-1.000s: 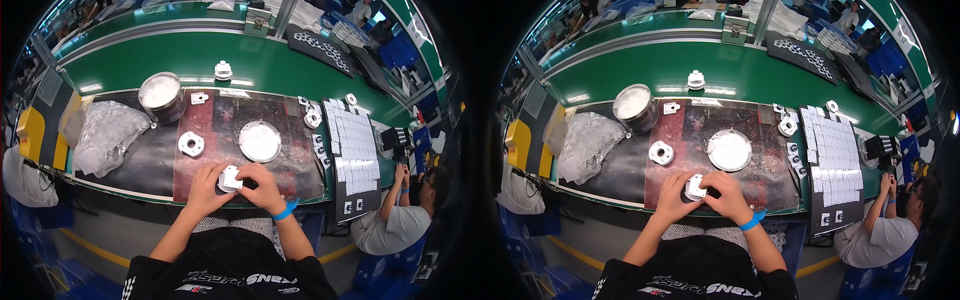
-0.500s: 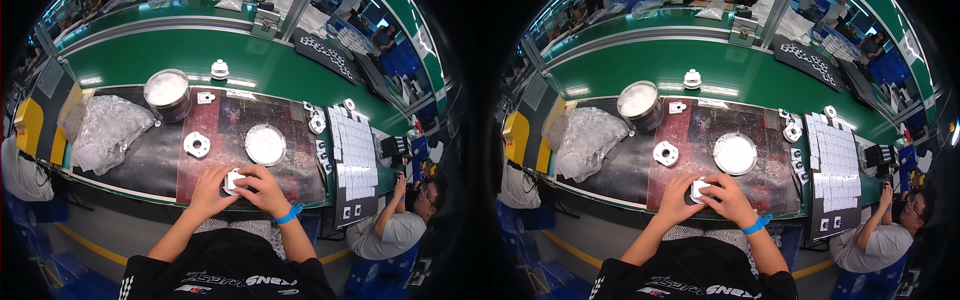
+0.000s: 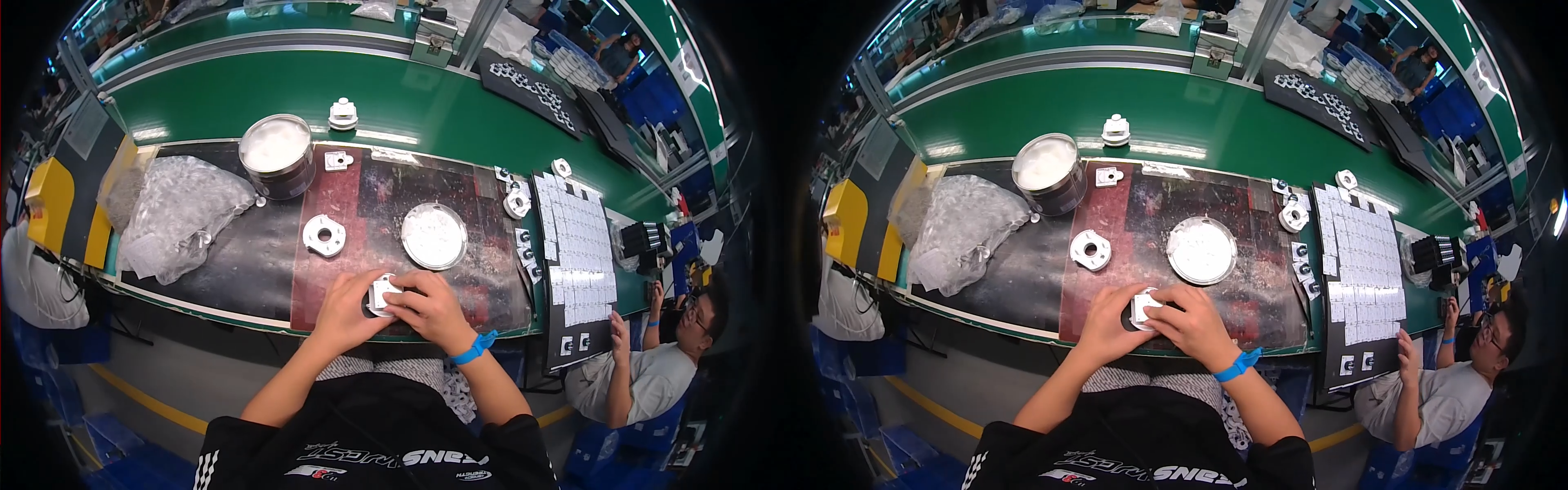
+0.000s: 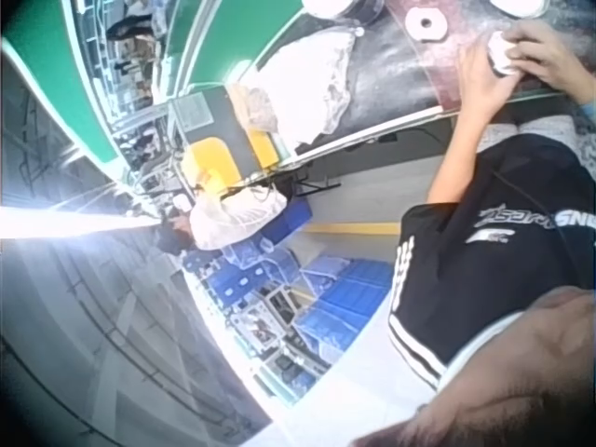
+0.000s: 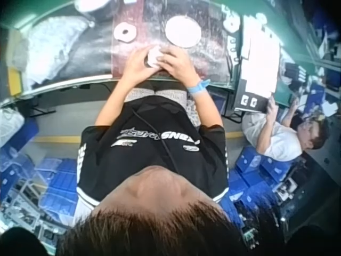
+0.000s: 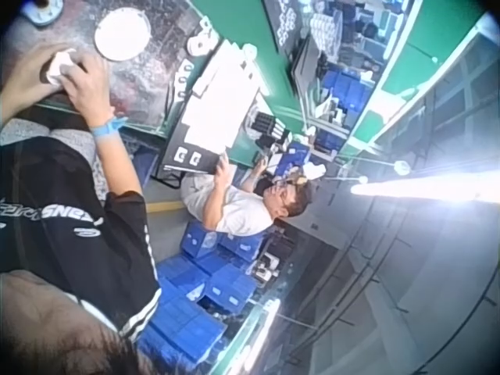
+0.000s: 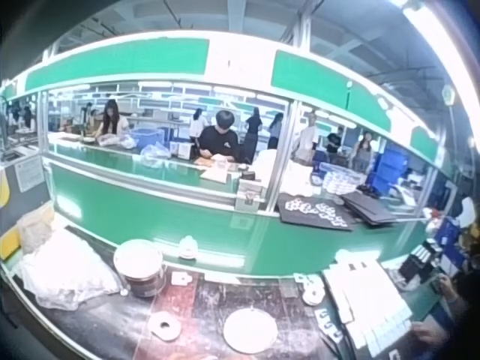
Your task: The recorder is assembling components for light bulbs, including applying thermal paste and fitting housing parts together at a factory workbench.
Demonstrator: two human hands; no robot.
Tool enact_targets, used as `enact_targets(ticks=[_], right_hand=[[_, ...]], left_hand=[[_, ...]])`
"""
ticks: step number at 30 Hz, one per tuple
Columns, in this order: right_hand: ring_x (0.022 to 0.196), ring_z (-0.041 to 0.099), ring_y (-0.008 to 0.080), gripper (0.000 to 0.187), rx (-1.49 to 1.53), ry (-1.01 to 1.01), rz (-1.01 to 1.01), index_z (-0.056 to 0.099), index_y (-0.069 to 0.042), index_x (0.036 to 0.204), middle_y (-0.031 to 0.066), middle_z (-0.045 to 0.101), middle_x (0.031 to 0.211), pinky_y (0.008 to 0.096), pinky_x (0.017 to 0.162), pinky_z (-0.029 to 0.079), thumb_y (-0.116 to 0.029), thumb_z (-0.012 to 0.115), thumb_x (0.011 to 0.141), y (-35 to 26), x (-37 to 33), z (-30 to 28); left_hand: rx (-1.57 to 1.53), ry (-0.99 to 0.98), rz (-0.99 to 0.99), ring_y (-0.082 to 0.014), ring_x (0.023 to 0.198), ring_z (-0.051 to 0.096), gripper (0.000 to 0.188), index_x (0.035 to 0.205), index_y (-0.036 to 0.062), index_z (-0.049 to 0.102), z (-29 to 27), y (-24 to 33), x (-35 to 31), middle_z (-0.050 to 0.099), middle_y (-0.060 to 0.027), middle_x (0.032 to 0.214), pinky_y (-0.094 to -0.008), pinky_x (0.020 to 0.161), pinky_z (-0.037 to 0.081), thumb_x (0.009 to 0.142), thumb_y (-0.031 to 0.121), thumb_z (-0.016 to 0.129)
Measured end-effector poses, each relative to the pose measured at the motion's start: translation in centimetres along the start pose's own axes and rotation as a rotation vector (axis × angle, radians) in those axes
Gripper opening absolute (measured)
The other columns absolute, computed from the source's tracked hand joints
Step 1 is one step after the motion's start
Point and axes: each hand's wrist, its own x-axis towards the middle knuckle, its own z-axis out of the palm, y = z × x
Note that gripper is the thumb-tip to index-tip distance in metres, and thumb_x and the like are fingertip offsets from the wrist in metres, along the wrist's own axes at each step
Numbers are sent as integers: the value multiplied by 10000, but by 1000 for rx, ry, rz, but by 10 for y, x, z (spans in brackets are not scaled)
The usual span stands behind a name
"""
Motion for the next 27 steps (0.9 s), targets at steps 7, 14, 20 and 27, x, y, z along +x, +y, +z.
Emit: enact_targets(ticks=[7,14,20,27], right_hand=[[1279,610,250,237,746,180,440,761,-23,1214,159,636,1391,381,1068,495,-82,703,992,-3,-34,10],[1349,560,251,359,1012,377,425,625,-25,1384,164,570,1472,363,1111,464,-219,591,1083,-12,-47,21],[1211,617,181,517,1228,306,684,400,-55,1522,136,617,1329,323,1006,519,-204,604,1070,-16,-34,-1],[1087,655,148,507,809,102,745,520,-39,1403,98,653,1247,285,888,531,-155,753,967,-16,-17,2]], left_hand=[[-105,133,244,-336,1029,626,722,1354,74,623,-18,31,9,670,-137,1224,-441,896,530,722,267,913],[-5,82,216,-321,1026,612,507,1196,152,735,-17,53,10,639,-111,1142,-438,873,521,736,275,908],[-78,50,333,-332,1122,616,507,1166,141,731,-4,36,5,655,-109,1334,-440,959,514,705,221,925],[-64,58,266,-339,1149,615,524,1177,137,719,14,-3,0,663,-92,1387,-451,979,507,694,180,917]])
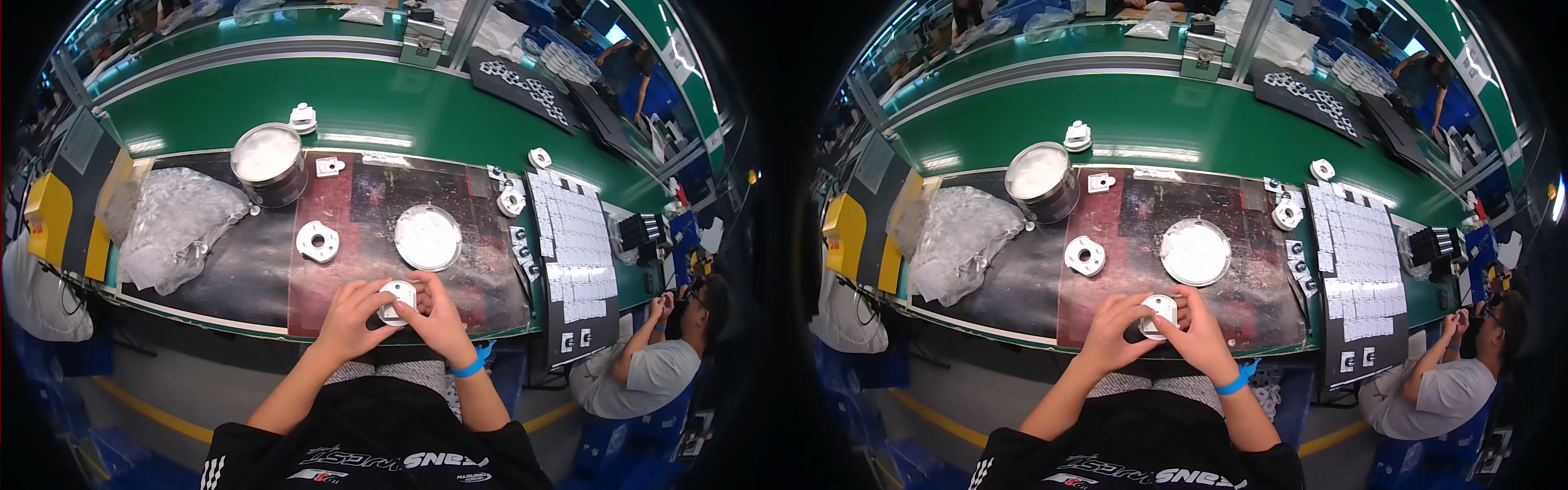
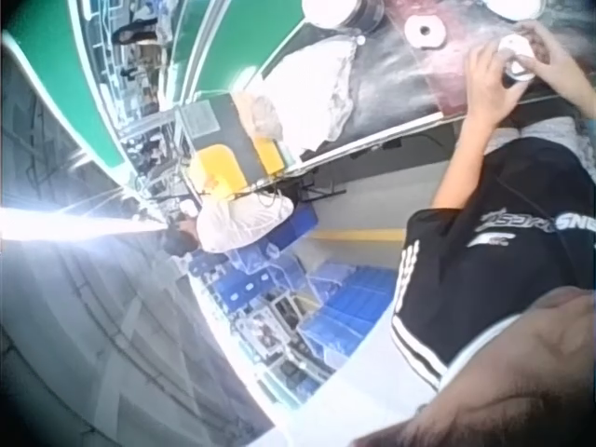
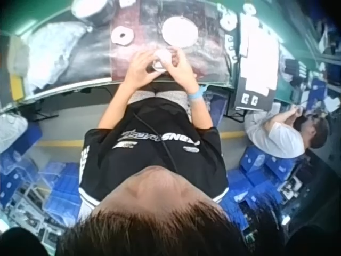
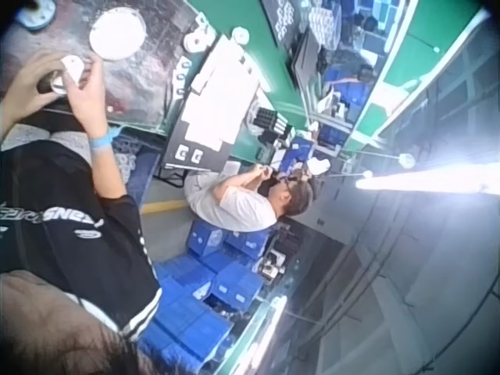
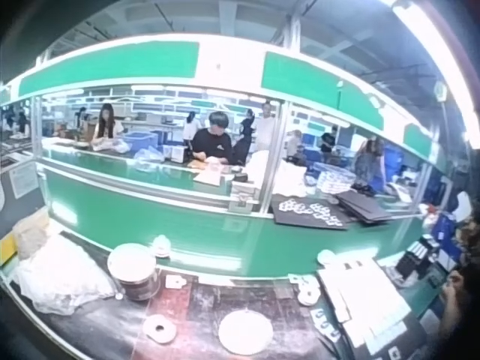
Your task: The recorder is assembling components for light bulbs, including applying thermal paste and fitting housing parts together at a factory workbench.
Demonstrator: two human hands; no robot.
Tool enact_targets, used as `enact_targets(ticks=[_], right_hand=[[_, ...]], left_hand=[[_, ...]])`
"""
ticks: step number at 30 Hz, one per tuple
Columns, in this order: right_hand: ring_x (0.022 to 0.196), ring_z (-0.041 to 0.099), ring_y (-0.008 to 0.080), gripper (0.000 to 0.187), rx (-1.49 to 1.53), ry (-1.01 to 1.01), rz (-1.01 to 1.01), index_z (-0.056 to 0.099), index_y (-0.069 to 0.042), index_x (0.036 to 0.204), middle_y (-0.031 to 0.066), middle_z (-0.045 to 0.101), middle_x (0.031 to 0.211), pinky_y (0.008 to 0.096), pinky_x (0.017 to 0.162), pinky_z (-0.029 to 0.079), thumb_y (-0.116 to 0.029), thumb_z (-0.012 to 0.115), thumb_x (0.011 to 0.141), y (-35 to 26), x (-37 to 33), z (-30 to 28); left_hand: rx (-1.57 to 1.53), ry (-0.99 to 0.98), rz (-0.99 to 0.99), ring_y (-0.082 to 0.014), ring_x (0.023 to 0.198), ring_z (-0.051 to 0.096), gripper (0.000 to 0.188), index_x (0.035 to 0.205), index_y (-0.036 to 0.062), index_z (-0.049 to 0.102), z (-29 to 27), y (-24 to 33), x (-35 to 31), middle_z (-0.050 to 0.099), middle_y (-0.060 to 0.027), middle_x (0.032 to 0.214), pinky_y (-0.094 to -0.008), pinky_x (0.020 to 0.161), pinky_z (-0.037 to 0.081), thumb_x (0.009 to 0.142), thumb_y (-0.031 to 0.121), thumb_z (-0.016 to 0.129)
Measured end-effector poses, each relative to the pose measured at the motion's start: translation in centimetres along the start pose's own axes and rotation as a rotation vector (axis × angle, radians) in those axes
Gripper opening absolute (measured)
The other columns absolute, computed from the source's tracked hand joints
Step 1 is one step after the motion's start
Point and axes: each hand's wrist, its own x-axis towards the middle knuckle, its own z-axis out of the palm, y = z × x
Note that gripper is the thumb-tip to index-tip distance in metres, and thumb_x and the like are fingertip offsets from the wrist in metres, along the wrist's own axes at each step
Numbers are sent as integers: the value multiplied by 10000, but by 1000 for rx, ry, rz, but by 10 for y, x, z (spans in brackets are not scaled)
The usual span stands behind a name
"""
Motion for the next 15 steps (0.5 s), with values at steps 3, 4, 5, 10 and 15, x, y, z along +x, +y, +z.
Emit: enact_targets(ticks=[3,4,5,10,15], right_hand=[[890,615,182,448,-543,163,-269,613,-24,1300,99,620,1098,305,784,522,-179,785,916,6,7,5],[849,592,180,456,-560,171,-256,611,-30,1309,102,613,1090,301,773,516,-165,787,910,7,10,6],[819,559,159,497,-348,176,-159,593,-21,1332,94,603,1079,301,763,509,-140,800,896,19,11,7],[818,522,133,557,-264,223,-127,556,-1,1360,82,589,1077,289,758,491,-103,812,875,28,10,8],[794,486,129,531,-288,266,-136,573,-15,1317,80,533,1086,284,757,465,-77,817,850,29,9,14]], left_hand=[[10,-14,-60,-349,1162,610,535,1194,136,719,0,-9,-3,662,-96,1398,-459,987,504,698,175,915],[-3,-30,-83,-355,1172,608,545,1206,136,717,-1,-11,-3,660,-97,1404,-463,993,501,699,174,914],[-22,-44,-100,-366,1217,587,560,1227,134,712,-1,-12,-3,657,-101,1405,-478,1022,483,706,185,911],[6,-68,-95,-375,1292,537,525,1226,138,703,-16,3,0,592,-126,1452,-489,1062,454,757,270,898],[262,365,-298,-341,966,691,196,1044,47,729,-79,-29,-6,746,-139,1052,-454,884,532,893,168,760]])
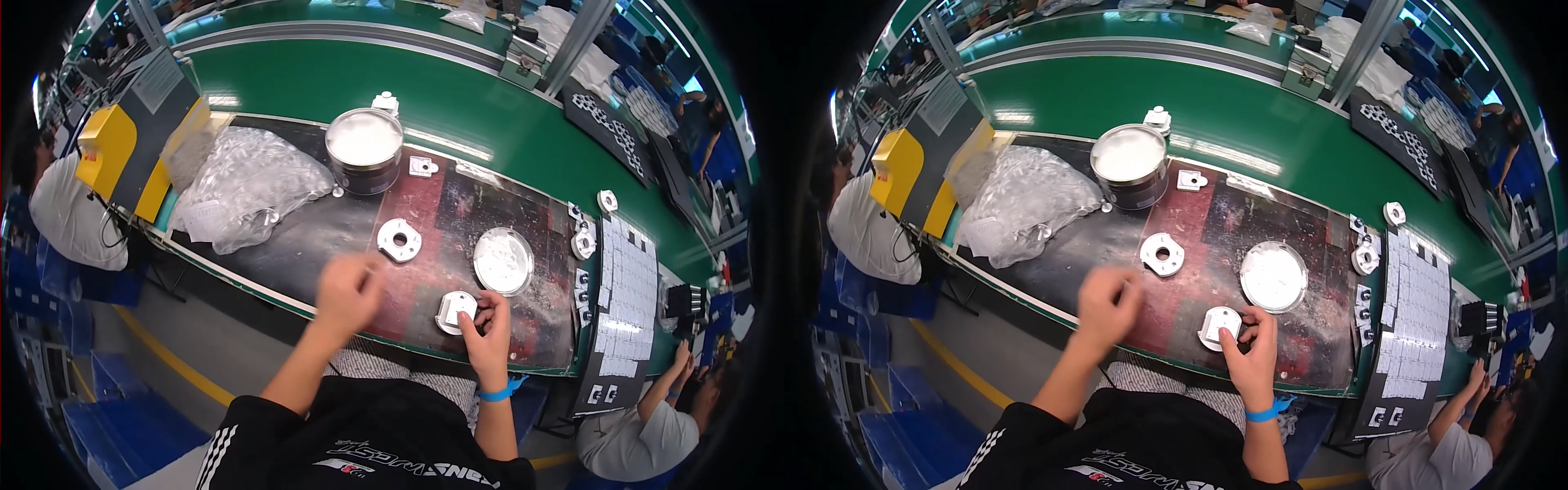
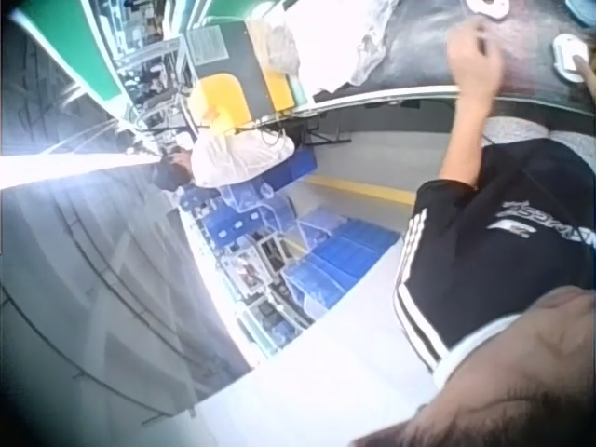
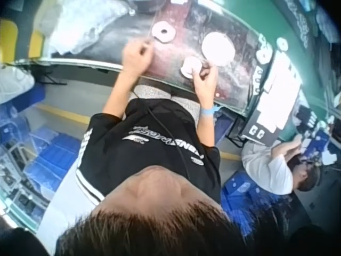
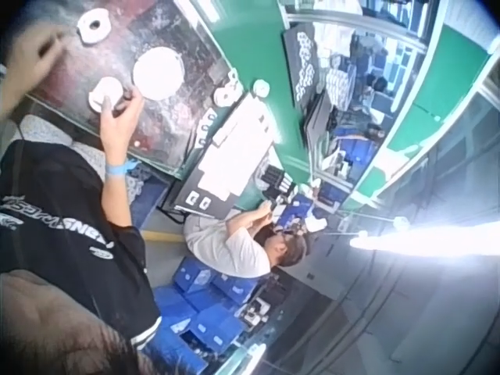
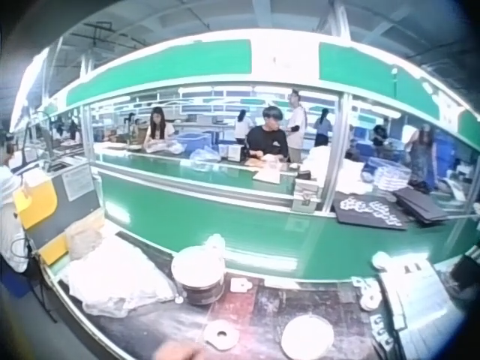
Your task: The recorder is assembling components for light bulbs, including applying thermal paste and fitting housing parts together at a factory workbench.
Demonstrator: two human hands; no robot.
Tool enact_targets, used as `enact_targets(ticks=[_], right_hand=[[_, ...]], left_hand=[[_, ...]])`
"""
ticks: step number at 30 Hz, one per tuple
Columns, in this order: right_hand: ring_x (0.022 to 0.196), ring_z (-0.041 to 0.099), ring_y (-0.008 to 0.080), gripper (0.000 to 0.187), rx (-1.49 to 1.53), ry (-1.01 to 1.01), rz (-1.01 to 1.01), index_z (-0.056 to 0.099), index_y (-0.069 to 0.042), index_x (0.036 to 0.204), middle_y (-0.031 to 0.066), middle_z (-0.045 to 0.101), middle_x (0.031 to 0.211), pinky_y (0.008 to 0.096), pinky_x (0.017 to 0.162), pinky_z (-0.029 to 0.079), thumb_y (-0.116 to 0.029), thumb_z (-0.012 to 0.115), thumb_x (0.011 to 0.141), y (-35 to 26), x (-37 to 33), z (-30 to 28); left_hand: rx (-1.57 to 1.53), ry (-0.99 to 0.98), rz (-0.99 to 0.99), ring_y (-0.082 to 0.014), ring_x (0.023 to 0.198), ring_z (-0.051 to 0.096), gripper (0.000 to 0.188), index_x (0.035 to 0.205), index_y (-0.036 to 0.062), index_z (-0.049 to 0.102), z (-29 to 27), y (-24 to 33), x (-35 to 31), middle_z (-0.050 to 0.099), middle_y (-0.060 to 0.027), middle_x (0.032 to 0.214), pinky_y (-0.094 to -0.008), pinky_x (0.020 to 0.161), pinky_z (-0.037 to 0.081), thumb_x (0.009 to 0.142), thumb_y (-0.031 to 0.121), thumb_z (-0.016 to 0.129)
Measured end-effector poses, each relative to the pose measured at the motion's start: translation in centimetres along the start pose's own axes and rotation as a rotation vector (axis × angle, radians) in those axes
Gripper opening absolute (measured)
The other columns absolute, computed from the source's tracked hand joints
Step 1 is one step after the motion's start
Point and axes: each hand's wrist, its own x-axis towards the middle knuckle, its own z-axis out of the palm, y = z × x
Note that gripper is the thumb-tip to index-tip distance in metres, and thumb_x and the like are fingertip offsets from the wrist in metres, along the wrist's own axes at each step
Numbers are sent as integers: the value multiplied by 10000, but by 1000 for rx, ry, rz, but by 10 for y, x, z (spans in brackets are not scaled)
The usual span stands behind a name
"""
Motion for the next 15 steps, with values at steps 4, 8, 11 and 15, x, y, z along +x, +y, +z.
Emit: enact_targets(ticks=[4,8,11,15], right_hand=[[792,487,131,540,-9,3,-22,568,-10,1321,80,532,1079,286,757,466,-82,821,849,-1,0,2],[791,488,134,568,20,7,-18,561,0,1332,83,539,1081,287,758,469,-101,834,844,6,-1,0],[791,500,145,597,16,20,-18,559,3,1337,93,557,1065,293,761,477,-125,851,833,7,-1,0],[806,479,87,594,-88,15,-81,528,-19,1382,57,539,1114,233,709,442,-77,822,870,5,0,-1]], left_hand=[[440,122,-45,-396,1037,615,310,1233,40,648,-43,-74,55,678,-176,1108,-483,921,499,933,113,683],[575,73,12,-391,1034,615,277,1175,58,674,-47,-110,80,685,-163,1104,-471,915,502,908,117,722],[527,57,-29,-386,976,632,167,1059,60,685,-47,-116,83,706,-151,965,-483,857,501,910,120,731],[427,141,7,-365,892,630,110,1014,46,707,-55,-95,72,720,-135,952,-467,808,494,924,106,730]])
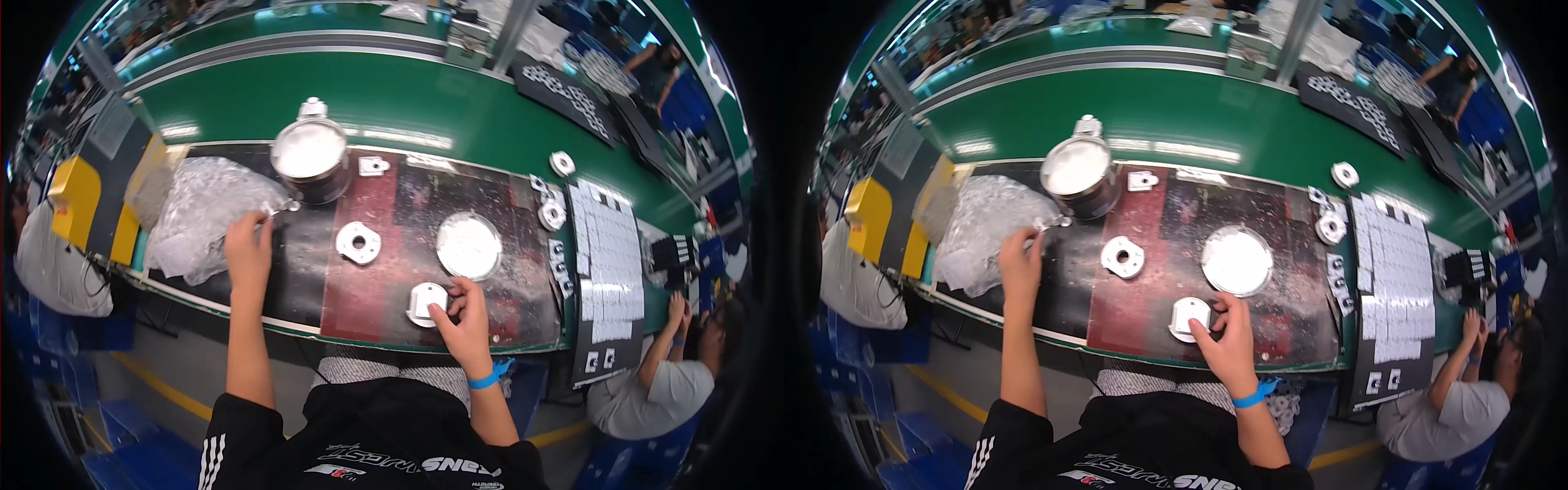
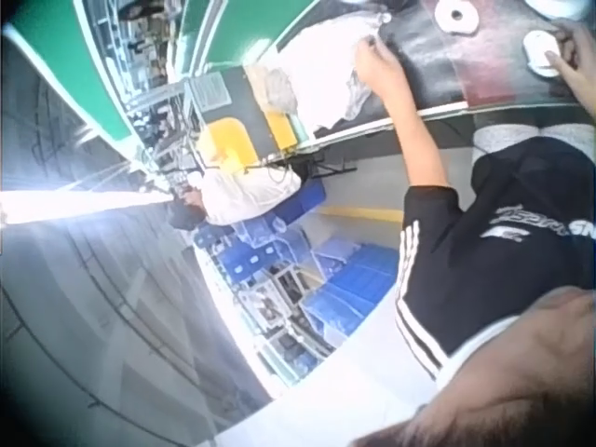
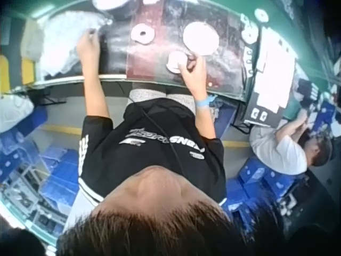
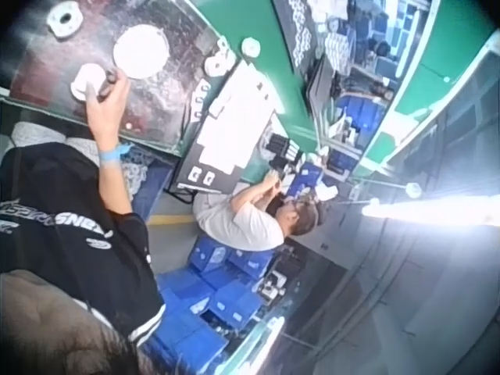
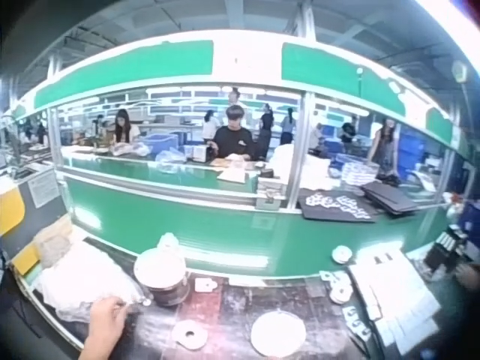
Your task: The recorder is assembling components for light bulbs, including applying thermal paste and fitting housing parts together at a factory workbench.
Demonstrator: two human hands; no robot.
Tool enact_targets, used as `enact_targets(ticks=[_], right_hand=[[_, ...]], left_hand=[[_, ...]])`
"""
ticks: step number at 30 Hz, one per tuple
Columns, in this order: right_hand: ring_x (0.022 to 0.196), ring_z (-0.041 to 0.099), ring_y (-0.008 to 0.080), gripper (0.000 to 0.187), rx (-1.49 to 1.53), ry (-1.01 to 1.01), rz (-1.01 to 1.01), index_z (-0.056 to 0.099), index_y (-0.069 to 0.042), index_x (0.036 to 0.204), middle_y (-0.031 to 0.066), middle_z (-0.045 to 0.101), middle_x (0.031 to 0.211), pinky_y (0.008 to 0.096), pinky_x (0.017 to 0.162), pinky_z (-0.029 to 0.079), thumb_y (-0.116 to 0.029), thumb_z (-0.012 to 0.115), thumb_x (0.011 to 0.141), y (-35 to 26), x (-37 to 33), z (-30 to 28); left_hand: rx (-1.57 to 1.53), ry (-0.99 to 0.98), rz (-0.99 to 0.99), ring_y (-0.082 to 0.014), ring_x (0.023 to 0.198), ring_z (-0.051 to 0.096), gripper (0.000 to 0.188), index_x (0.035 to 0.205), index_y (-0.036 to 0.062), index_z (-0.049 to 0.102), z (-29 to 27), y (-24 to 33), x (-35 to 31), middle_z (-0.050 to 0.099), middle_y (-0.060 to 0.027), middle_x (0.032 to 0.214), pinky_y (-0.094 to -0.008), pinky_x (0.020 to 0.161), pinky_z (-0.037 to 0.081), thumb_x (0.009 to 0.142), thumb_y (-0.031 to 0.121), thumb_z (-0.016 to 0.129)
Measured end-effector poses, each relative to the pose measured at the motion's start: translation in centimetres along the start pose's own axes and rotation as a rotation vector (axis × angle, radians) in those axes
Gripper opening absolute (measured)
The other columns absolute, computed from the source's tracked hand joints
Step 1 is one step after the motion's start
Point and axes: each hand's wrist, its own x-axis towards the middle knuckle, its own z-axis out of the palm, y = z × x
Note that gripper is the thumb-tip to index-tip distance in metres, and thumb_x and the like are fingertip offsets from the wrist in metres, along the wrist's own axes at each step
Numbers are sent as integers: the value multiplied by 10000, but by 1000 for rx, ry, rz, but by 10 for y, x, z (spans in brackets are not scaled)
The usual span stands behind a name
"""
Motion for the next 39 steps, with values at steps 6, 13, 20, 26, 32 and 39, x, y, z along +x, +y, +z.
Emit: enact_targets(ticks=[6,13,20,26,32,39], right_hand=[[884,585,199,417,62,102,-168,627,-16,1257,105,605,1124,276,726,479,-59,779,871,-33,-14,-18],[1056,703,308,358,-63,-57,-660,698,-45,1118,131,723,1177,394,840,562,-22,855,796,-64,-1,-14],[904,732,300,234,-46,-122,-670,747,-37,1020,94,754,1020,389,776,578,5,821,802,-55,10,-35],[847,734,282,190,-89,-171,-689,745,-36,985,98,754,949,378,731,583,13,794,808,-40,41,-57],[826,735,289,117,-230,-18,-386,731,-33,968,99,754,928,368,691,567,-21,772,859,-22,84,-70],[869,698,320,153,-462,-68,-504,684,-63,974,101,734,895,427,782,519,-99,782,864,-9,120,-51]], left_hand=[[-879,-101,-430,-57,783,613,120,1027,5,685,-38,78,-47,719,-35,918,-218,691,487,924,-14,745],[-1582,-754,-537,-134,980,706,156,1076,-18,655,-15,156,-96,734,-111,1039,-262,879,567,953,-11,751],[-1707,-826,-626,-131,991,706,138,1070,-3,640,14,170,-108,742,-120,1069,-258,905,558,973,17,736],[-998,-502,-262,-159,900,632,372,1201,58,690,16,162,-115,710,-54,1071,-312,816,506,869,122,847],[-334,-355,222,-292,1090,583,327,1080,111,752,8,131,-106,658,-52,1147,-447,959,433,781,190,856],[-258,-309,226,-283,989,628,176,968,96,733,6,115,-105,702,-57,1008,-417,875,454,813,115,816]])
